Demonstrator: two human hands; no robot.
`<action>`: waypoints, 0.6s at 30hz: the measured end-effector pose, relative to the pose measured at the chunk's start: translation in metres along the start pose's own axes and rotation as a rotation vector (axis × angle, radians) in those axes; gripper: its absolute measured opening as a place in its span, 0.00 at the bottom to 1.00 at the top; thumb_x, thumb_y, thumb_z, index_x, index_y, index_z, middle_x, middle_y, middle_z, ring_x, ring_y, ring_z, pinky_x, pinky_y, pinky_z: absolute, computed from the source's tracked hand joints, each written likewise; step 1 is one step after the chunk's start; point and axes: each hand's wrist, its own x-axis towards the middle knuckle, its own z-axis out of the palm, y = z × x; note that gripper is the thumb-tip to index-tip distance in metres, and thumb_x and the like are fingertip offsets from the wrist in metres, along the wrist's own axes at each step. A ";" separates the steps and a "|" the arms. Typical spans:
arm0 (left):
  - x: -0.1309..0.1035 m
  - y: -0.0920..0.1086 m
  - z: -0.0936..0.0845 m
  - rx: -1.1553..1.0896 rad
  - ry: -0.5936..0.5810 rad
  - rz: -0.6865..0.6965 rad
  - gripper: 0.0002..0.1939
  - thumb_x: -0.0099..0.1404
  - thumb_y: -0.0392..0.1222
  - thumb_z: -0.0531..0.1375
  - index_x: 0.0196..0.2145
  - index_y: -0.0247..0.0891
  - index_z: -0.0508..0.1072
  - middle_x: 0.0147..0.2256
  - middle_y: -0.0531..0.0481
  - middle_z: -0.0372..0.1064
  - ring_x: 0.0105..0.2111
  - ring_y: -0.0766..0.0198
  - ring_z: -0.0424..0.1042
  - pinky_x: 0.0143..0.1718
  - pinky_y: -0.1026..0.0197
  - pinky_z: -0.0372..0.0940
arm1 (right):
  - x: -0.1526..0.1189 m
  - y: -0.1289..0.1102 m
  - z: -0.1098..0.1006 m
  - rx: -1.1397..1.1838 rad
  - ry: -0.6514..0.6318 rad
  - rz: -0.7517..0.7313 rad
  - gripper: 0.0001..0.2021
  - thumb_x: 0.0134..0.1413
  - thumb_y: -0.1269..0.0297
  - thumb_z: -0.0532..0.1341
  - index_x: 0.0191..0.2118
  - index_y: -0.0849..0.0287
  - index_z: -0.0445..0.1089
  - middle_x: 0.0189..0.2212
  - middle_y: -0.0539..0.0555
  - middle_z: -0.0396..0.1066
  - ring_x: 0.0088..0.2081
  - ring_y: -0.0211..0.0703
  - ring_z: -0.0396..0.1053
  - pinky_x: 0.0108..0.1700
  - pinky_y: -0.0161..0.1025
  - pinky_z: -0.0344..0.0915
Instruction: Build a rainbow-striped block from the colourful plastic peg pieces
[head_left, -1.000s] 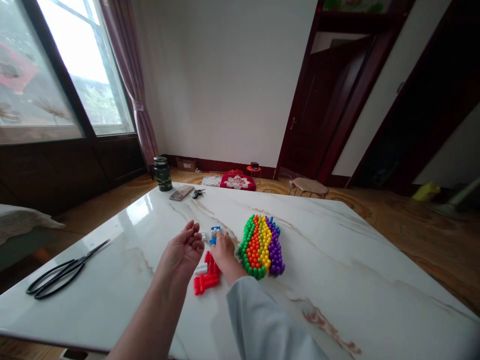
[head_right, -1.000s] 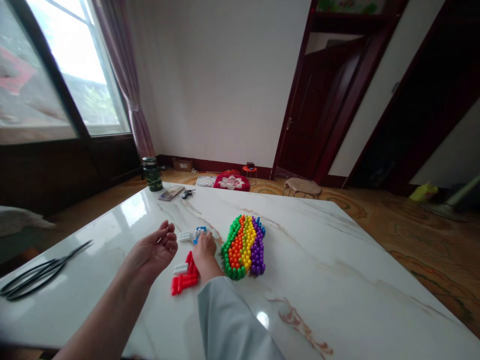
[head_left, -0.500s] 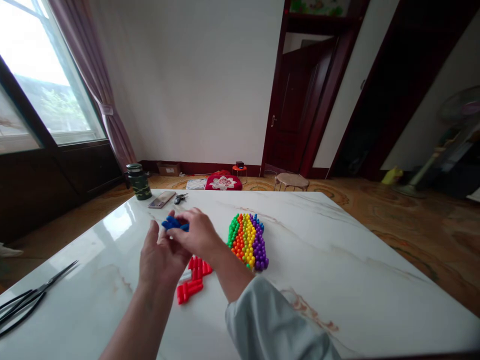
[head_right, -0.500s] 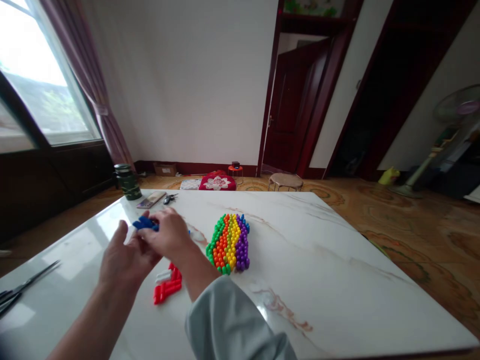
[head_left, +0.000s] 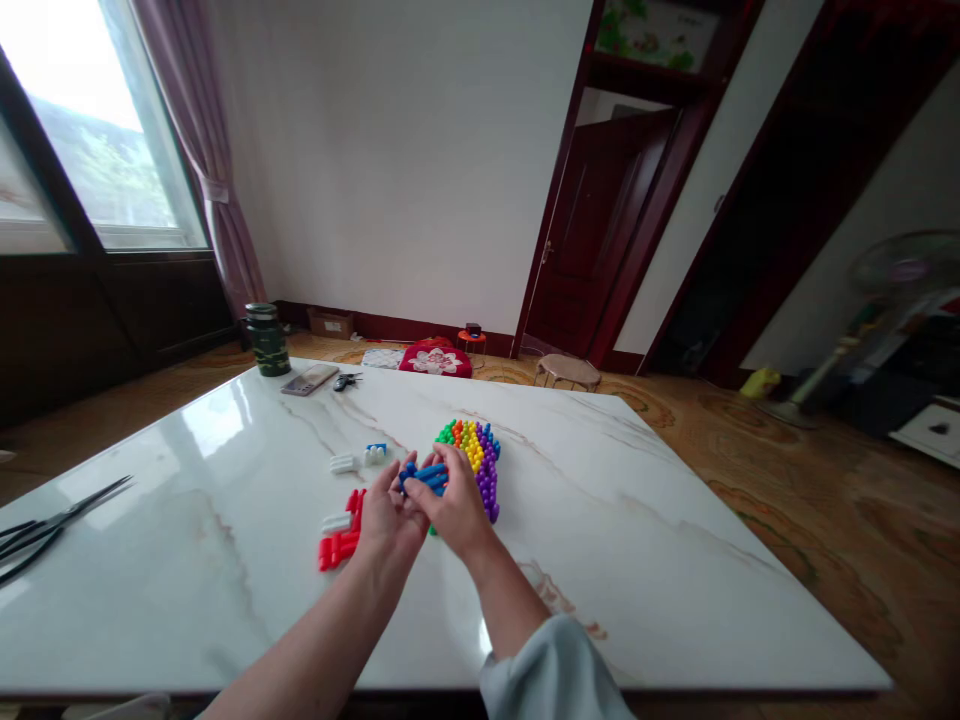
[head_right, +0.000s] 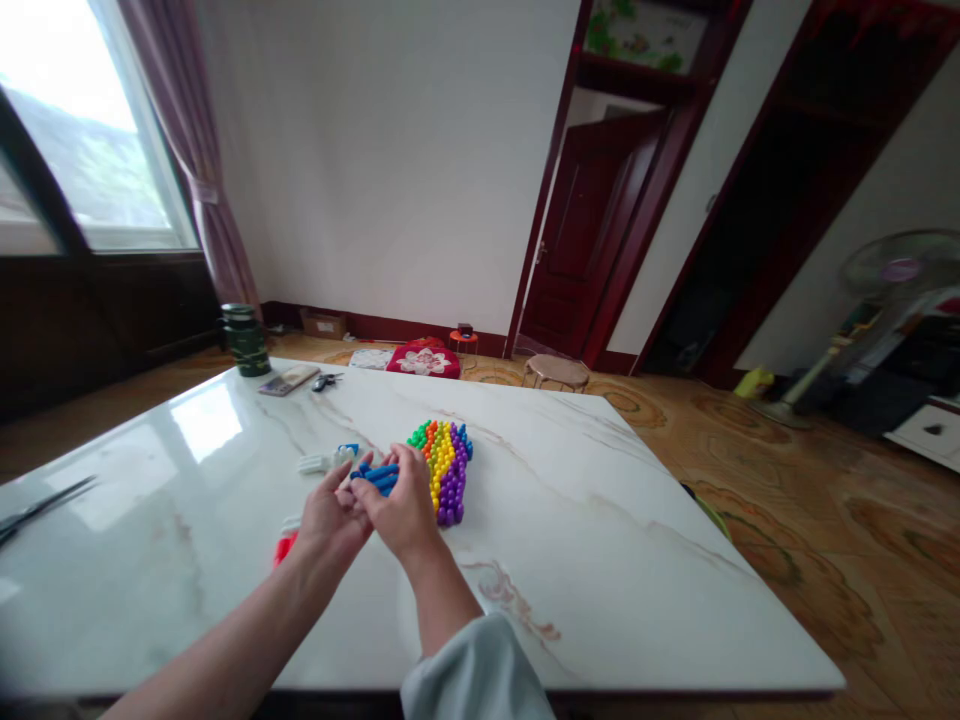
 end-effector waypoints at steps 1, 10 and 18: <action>0.002 -0.005 0.001 -0.040 0.013 -0.004 0.08 0.62 0.33 0.53 0.37 0.31 0.71 0.33 0.41 0.73 0.33 0.57 0.76 0.36 0.54 0.73 | -0.002 0.008 -0.005 0.064 0.001 0.053 0.27 0.46 0.58 0.65 0.53 0.60 0.65 0.52 0.60 0.67 0.51 0.49 0.66 0.54 0.44 0.63; 0.021 -0.046 0.001 -0.097 0.029 0.009 0.12 0.59 0.23 0.52 0.39 0.32 0.69 0.32 0.45 0.69 0.28 0.66 0.74 0.31 0.65 0.73 | -0.003 0.034 -0.038 -0.011 0.007 0.145 0.18 0.44 0.58 0.66 0.43 0.59 0.73 0.35 0.55 0.76 0.35 0.48 0.73 0.41 0.41 0.69; 0.020 -0.038 0.002 0.005 0.095 -0.027 0.17 0.62 0.22 0.50 0.46 0.30 0.67 0.35 0.43 0.66 0.31 0.66 0.73 0.29 0.69 0.73 | 0.023 0.130 -0.069 -0.459 0.269 0.324 0.11 0.50 0.70 0.58 0.39 0.64 0.74 0.37 0.61 0.75 0.38 0.48 0.71 0.41 0.38 0.64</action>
